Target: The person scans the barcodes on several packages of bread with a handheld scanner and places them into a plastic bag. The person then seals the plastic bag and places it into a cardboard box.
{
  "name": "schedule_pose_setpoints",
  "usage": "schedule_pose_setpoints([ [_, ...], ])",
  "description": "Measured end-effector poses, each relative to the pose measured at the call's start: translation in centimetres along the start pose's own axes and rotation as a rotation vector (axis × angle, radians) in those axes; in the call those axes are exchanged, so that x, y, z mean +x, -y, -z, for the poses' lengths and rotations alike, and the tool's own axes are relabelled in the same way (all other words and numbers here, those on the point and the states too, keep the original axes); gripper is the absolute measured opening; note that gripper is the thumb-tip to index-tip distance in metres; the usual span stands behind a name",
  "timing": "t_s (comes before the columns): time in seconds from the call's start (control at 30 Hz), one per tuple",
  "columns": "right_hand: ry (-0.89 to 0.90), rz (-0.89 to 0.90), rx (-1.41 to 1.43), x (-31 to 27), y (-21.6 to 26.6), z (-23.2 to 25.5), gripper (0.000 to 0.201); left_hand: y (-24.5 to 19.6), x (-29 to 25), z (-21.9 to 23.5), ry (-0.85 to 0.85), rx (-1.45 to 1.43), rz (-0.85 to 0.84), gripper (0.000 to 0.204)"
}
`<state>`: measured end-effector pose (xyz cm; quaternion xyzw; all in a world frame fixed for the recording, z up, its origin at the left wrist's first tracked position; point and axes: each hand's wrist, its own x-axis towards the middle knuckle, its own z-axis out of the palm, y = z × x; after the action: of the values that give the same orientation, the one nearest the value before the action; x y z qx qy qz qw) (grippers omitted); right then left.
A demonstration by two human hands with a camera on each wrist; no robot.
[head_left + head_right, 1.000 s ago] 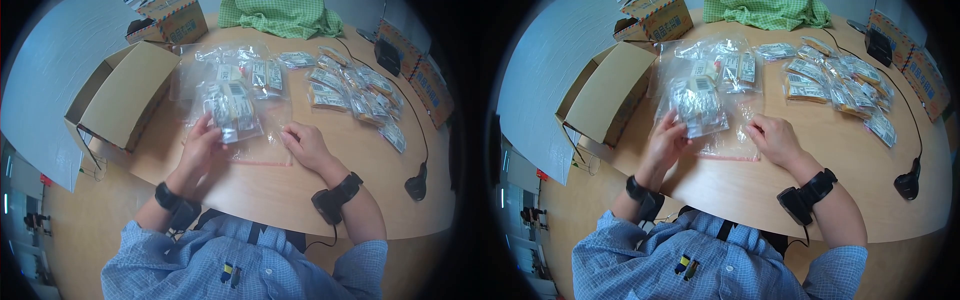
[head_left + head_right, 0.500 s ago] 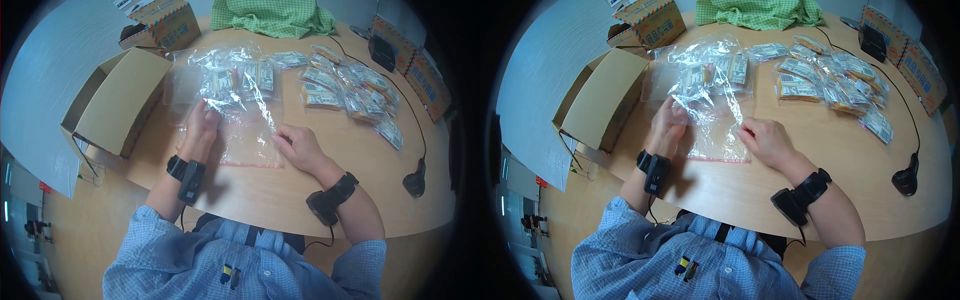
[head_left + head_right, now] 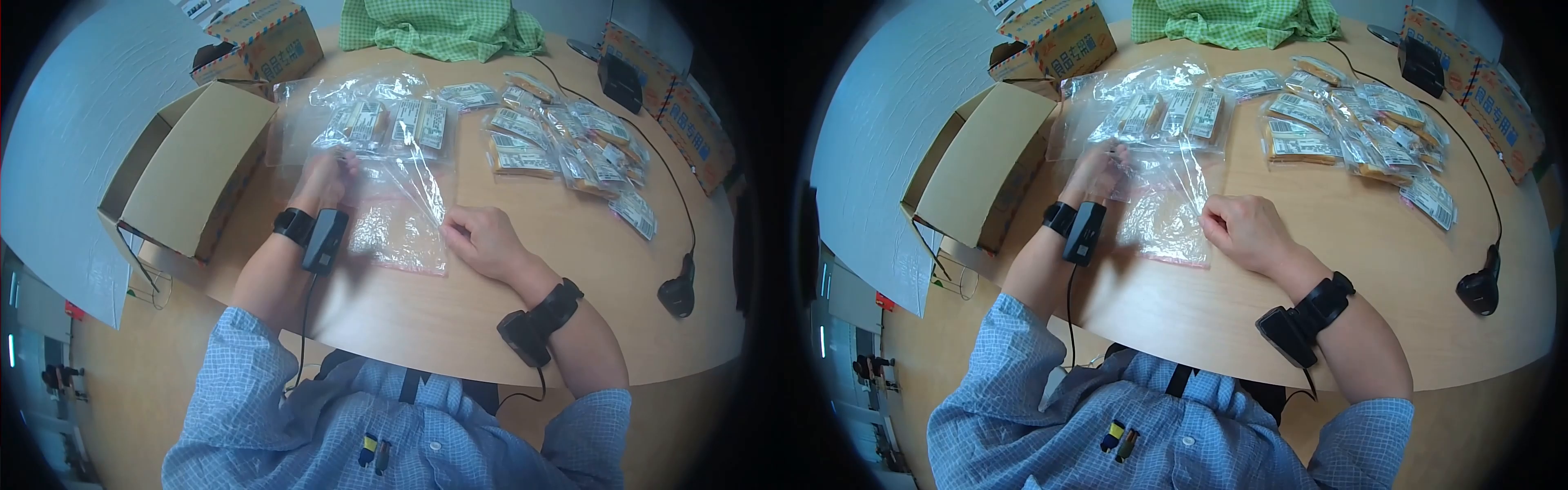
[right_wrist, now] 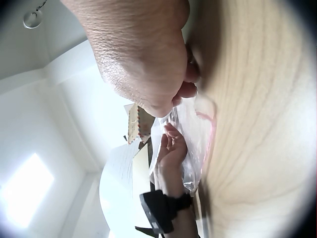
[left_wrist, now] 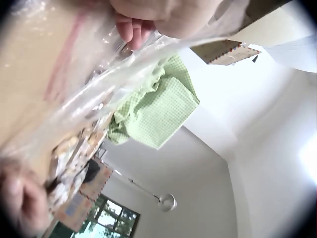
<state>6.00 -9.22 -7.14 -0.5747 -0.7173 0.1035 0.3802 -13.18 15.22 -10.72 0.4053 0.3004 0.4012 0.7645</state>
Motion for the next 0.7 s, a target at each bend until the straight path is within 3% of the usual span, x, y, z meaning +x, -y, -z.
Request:
schedule_pose_setpoints([
  [0.03, 0.000, 0.012, 0.001, 0.0, 0.0, -0.1, 0.016, -0.3, -0.7, -1.1, 0.000, -0.001, 0.001, 0.016],
  [0.1, 0.010, 0.007, 0.001, 0.1, 0.2, 0.0, 0.016, -1.4, -3.0, -4.3, -0.260, 0.137, 0.030, 0.014],
  [0.13, 0.016, -0.002, -0.002, 0.0, 0.2, 0.0, 0.016, -1.3, -2.3, -3.3, -0.260, 0.140, 0.032, 0.014],
  [0.2, 0.004, -0.001, 0.005, 0.0, 0.1, 0.0, 0.016, -0.5, -0.3, 0.0, 0.034, 0.133, 0.065, 0.013],
  [0.23, -0.002, 0.009, 0.011, 0.0, 0.0, 0.0, 0.015, -0.3, -0.3, 0.4, 0.033, 0.133, 0.071, 0.013],
  [0.3, 0.003, 0.004, 0.012, -0.1, -0.1, -0.1, 0.015, 0.0, -0.3, 1.2, 0.303, -0.103, -0.057, 0.013],
  [0.33, 0.006, 0.004, 0.010, 0.0, -0.1, -0.1, 0.015, -0.1, -1.0, 0.1, 0.300, -0.104, -0.059, 0.013],
  [0.4, 0.002, 0.010, 0.010, 0.0, -0.2, -0.2, 0.015, -0.3, -3.0, -3.5, -0.140, 0.165, -0.261, 0.028],
  [0.5, -0.007, 0.016, 0.004, 0.0, -0.1, -0.1, 0.015, -0.5, -3.7, -3.4, -0.092, 0.335, -0.273, 0.041],
  [0.6, -0.009, 0.016, 0.001, -0.1, -0.1, 0.0, 0.015, 0.2, -5.0, -2.4, 0.022, 0.558, -0.253, 0.042],
  [0.67, -0.005, 0.017, 0.005, 0.0, -0.1, -0.1, 0.015, 0.4, -6.9, -3.6, 0.000, 0.585, -0.233, 0.041],
  [0.7, 0.002, 0.011, 0.004, 0.0, -0.1, -0.1, 0.015, 0.5, -7.2, -3.6, 0.000, 0.733, -0.344, 0.041],
])
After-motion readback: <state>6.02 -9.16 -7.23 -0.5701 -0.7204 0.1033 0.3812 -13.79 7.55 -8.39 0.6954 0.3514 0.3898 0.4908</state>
